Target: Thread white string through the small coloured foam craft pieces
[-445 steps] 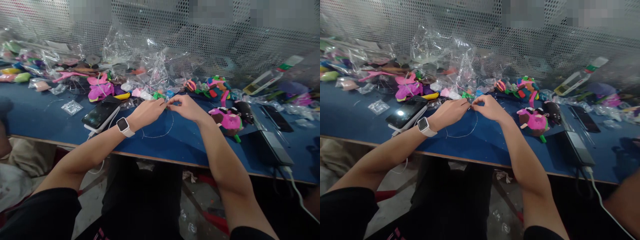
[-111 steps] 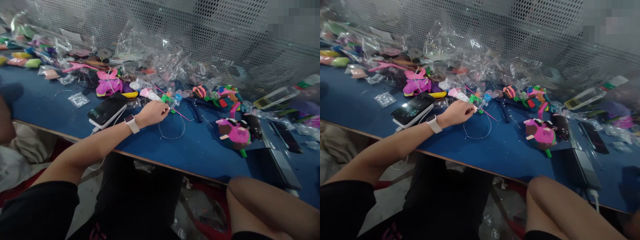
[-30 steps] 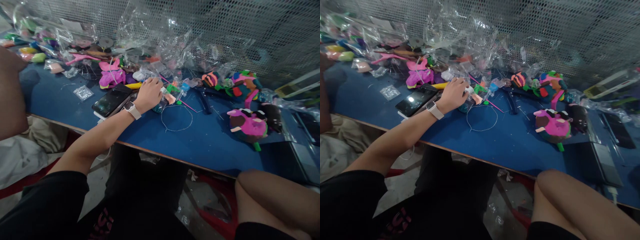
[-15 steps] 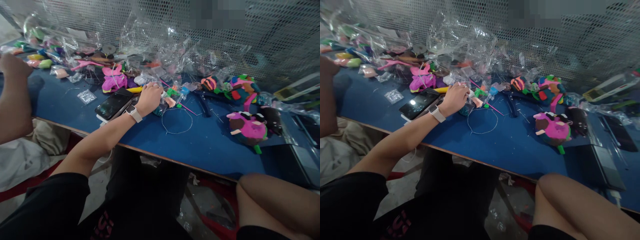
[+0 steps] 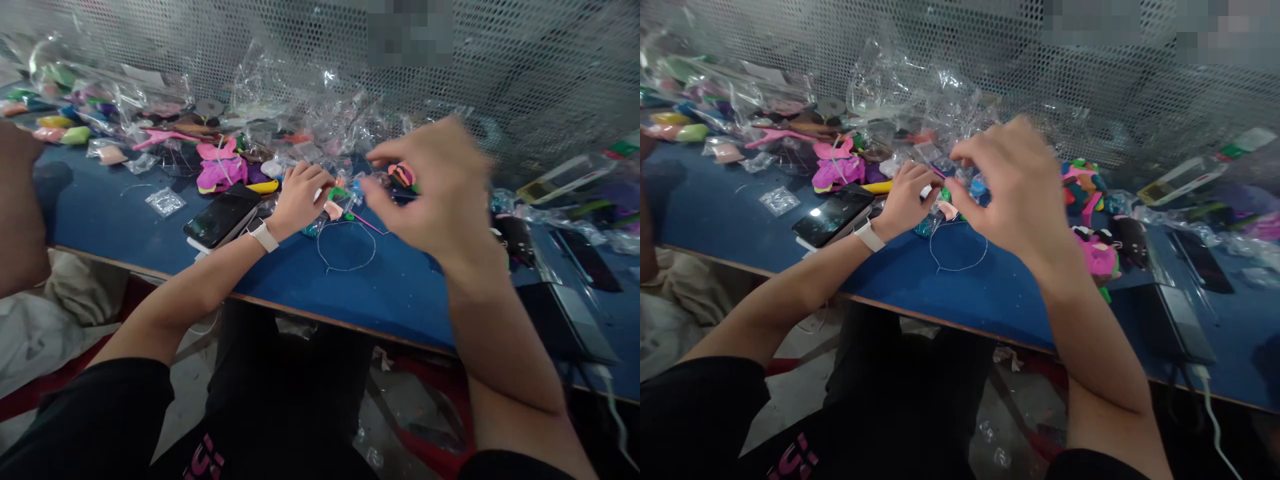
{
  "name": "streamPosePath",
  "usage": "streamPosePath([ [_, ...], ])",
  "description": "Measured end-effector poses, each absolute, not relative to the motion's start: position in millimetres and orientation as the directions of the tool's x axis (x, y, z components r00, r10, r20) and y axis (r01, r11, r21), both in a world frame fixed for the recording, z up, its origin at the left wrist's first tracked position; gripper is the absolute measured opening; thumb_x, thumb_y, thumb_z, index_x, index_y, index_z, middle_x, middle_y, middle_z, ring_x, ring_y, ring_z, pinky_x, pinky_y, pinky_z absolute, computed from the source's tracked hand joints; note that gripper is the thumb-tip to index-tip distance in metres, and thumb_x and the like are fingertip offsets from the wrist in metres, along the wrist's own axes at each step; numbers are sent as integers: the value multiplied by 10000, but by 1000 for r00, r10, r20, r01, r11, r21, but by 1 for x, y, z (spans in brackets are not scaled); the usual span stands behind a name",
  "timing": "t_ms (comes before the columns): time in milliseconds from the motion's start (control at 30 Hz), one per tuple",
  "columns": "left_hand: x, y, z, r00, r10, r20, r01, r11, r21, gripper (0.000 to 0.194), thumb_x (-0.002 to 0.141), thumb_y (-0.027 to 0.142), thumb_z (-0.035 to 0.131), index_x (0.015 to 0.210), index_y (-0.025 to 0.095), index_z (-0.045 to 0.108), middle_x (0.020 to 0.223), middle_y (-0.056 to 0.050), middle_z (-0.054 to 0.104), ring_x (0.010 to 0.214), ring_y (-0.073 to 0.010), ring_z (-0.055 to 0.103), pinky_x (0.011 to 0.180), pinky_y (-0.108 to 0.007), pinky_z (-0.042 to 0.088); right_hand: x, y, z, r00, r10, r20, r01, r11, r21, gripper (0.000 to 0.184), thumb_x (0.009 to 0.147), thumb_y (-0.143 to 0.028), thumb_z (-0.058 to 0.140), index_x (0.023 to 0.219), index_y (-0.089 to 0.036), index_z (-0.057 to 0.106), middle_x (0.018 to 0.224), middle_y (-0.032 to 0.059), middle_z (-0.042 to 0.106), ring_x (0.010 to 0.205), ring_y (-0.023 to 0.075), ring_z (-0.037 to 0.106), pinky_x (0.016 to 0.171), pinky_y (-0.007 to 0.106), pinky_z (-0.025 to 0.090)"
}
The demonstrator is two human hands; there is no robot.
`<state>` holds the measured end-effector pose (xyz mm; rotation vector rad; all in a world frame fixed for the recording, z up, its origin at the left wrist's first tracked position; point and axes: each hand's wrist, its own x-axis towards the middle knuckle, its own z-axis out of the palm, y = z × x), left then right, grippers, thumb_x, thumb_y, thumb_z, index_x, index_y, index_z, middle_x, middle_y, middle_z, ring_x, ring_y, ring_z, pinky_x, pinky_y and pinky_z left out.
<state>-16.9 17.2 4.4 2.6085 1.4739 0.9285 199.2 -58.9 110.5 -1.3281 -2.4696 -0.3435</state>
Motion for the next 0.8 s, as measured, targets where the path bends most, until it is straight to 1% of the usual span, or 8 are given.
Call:
streamPosePath([
  [100,-13,16,0,443,748,494,736,-618,277,269,1134,224,475,1156,222,743,1214,-110,757,1267,-321,614,1097,-513,463,205,-32,74,-488,835,256,864,503,7,381,1139,-374,543,1419,-193,727,1313,162,796,1230,387,739,1036,532,572],
  [267,-8,17,-11,585,692,422,649,-712,268,252,1118,214,499,1087,200,749,1146,-99,773,1158,-281,653,1030,-444,512,234,-7,19,-454,891,-7,873,443,-205,395,1165,-381,415,1215,-249,784,1270,95,837,1123,321,779,862,430,532],
  [333,-5,15,-14,637,689,346,639,-723,264,226,1103,200,516,1108,190,742,1120,-100,773,1124,-275,676,1007,-430,531,241,-8,13,-427,902,-71,888,403,-222,437,1167,-371,358,1152,-247,777,1229,97,839,1071,315,776,805,426,500],
  [400,-4,12,-16,653,710,263,659,-704,263,185,1081,193,552,1153,174,722,1122,-111,768,1121,-283,697,987,-424,547,245,-11,13,-372,923,-97,921,354,-165,427,1154,-464,402,1134,-237,764,1103,124,833,982,328,764,748,426,466],
  [500,-4,9,-20,633,748,198,698,-663,271,170,1054,202,595,1192,158,684,1176,-139,758,1136,-299,715,940,-416,560,246,-14,15,-265,956,-127,964,259,-59,476,1049,-667,604,1106,-219,754,909,133,782,862,339,727,708,427,445],
  [533,-4,9,-21,627,753,197,702,-657,276,168,1050,201,596,1190,158,679,1180,-144,758,1131,-300,719,927,-415,560,247,-15,15,-250,957,-149,968,245,-49,455,1028,-658,647,1086,-220,755,889,126,773,844,331,719,706,427,446],
  [667,-5,14,-27,608,763,219,692,-645,324,181,1024,164,561,1153,179,687,1048,-106,777,961,-257,741,826,-404,533,252,-11,11,-295,935,-198,954,277,-112,247,1060,-411,619,1040,-222,777,915,106,795,786,263,701,700,417,445],
  [800,-6,17,-29,577,776,254,686,-630,364,167,985,143,564,1026,204,714,871,-52,759,768,-201,694,723,-379,465,258,-5,11,-289,948,-135,950,267,-164,243,1035,-386,659,1031,-191,805,935,114,819,800,251,711,733,423,473],
])
